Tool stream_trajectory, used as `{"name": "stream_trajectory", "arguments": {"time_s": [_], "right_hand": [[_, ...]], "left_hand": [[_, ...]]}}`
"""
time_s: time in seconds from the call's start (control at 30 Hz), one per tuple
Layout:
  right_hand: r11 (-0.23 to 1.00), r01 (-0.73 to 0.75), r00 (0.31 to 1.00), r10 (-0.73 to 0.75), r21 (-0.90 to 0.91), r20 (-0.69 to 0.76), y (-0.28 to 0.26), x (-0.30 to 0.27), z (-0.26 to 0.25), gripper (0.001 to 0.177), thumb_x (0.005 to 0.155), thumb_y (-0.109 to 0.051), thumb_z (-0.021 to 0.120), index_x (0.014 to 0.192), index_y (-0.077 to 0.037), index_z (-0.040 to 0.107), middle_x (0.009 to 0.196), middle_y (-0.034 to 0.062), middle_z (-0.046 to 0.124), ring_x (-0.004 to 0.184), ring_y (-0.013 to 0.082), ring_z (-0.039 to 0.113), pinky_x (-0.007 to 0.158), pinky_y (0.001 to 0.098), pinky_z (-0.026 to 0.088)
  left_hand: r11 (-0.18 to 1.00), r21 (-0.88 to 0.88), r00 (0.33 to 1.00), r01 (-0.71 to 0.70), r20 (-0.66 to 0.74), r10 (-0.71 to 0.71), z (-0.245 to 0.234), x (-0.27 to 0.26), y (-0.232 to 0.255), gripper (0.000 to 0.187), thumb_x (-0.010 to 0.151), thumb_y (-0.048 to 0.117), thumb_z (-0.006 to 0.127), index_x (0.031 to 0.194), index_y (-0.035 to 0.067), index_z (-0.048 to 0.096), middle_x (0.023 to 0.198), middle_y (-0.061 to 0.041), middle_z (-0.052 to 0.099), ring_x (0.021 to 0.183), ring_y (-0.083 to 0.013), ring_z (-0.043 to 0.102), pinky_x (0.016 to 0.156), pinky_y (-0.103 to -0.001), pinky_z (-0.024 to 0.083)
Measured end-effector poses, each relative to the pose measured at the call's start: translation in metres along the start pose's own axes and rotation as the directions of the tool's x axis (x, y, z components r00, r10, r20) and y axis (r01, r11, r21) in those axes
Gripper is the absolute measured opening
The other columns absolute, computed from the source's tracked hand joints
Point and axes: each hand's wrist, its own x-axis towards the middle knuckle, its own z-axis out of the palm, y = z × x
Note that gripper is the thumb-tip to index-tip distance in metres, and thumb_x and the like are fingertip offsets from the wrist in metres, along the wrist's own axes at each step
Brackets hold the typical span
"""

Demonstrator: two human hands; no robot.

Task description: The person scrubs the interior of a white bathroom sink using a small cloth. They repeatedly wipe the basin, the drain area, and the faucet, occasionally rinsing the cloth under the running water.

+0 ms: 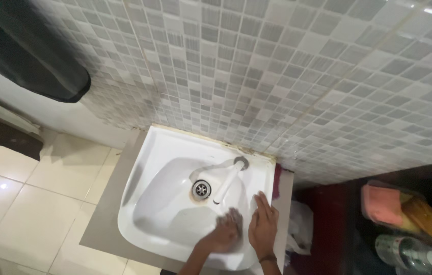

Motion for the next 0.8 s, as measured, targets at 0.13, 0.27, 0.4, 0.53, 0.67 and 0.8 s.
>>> {"name": "stream_trajectory", "arguments": {"time_s": [0.13, 0.27, 0.4, 0.53, 0.67, 0.8], "right_hand": [[0.999, -0.006, 1.000, 0.007, -0.038, 0.021, 0.002, 0.000, 0.000, 0.050, 0.087, 0.002, 0.056, 0.135, -0.010, 0.064, 0.150, 0.0014, 0.056, 0.116, 0.0311, 0.054, 0.101, 0.0385, 0.047], [0.999, 0.004, 1.000, -0.005, -0.033, -0.017, 0.002, 0.001, 0.001, 0.049, 0.087, 0.002, 0.056, 0.134, -0.011, 0.064, 0.150, 0.0008, 0.057, 0.118, 0.0313, 0.054, 0.103, 0.0386, 0.047], [0.999, -0.023, 1.000, 0.024, -0.027, 0.008, 0.002, 0.000, -0.001, 0.051, 0.087, 0.003, 0.054, 0.135, -0.012, 0.064, 0.150, 0.0004, 0.057, 0.118, 0.0310, 0.054, 0.102, 0.0379, 0.047], [1.000, 0.005, 1.000, -0.005, -0.009, 0.013, 0.001, -0.002, -0.003, 0.055, 0.084, 0.006, 0.052, 0.136, -0.010, 0.063, 0.150, 0.0024, 0.056, 0.118, 0.0323, 0.053, 0.102, 0.0386, 0.046], [0.999, -0.030, 0.999, 0.031, -0.032, 0.033, 0.002, -0.003, -0.001, 0.059, 0.085, 0.007, 0.051, 0.140, -0.012, 0.058, 0.153, 0.0024, 0.054, 0.121, 0.0324, 0.054, 0.105, 0.0394, 0.046], [0.999, -0.034, 0.999, 0.035, -0.042, 0.024, 0.010, -0.004, 0.002, 0.065, 0.085, 0.007, 0.048, 0.146, -0.012, 0.050, 0.158, 0.0114, 0.047, 0.130, 0.0353, 0.051, 0.107, 0.0432, 0.045]], "left_hand": [[0.923, -0.285, 0.923, 0.259, -0.207, -0.323, -0.022, 0.046, -0.026, 0.059, 0.095, 0.021, 0.051, 0.146, -0.005, 0.036, 0.155, -0.034, 0.033, 0.148, -0.0522, 0.027, 0.124, -0.058, 0.022], [0.937, -0.198, 0.894, 0.288, -0.295, -0.337, -0.030, 0.062, -0.027, 0.047, 0.101, 0.026, 0.049, 0.140, 0.000, 0.045, 0.148, -0.030, 0.044, 0.145, -0.0503, 0.034, 0.126, -0.062, 0.018], [0.950, 0.209, 0.964, 0.232, -0.181, -0.196, -0.008, 0.036, 0.000, 0.062, 0.103, 0.024, 0.050, 0.153, -0.006, 0.028, 0.154, -0.040, 0.029, 0.140, -0.0553, 0.027, 0.109, -0.078, 0.017], [0.971, -0.214, 0.987, 0.103, -0.098, -0.126, 0.004, 0.008, 0.017, 0.060, 0.102, 0.026, 0.053, 0.153, 0.003, 0.032, 0.159, -0.033, 0.031, 0.151, -0.0530, 0.025, 0.123, -0.057, 0.021], [0.732, -0.675, 0.898, -0.089, -0.372, -0.233, -0.035, 0.007, 0.048, 0.076, 0.098, 0.017, 0.051, 0.159, 0.005, 0.007, 0.165, -0.027, 0.022, 0.150, -0.0446, 0.030, 0.119, -0.048, 0.025], [0.659, -0.747, 0.750, -0.092, -0.487, -0.447, -0.081, 0.038, 0.087, 0.056, 0.101, 0.013, 0.054, 0.155, 0.005, 0.043, 0.157, -0.024, 0.047, 0.143, -0.0414, 0.052, 0.114, -0.038, 0.046]]}}
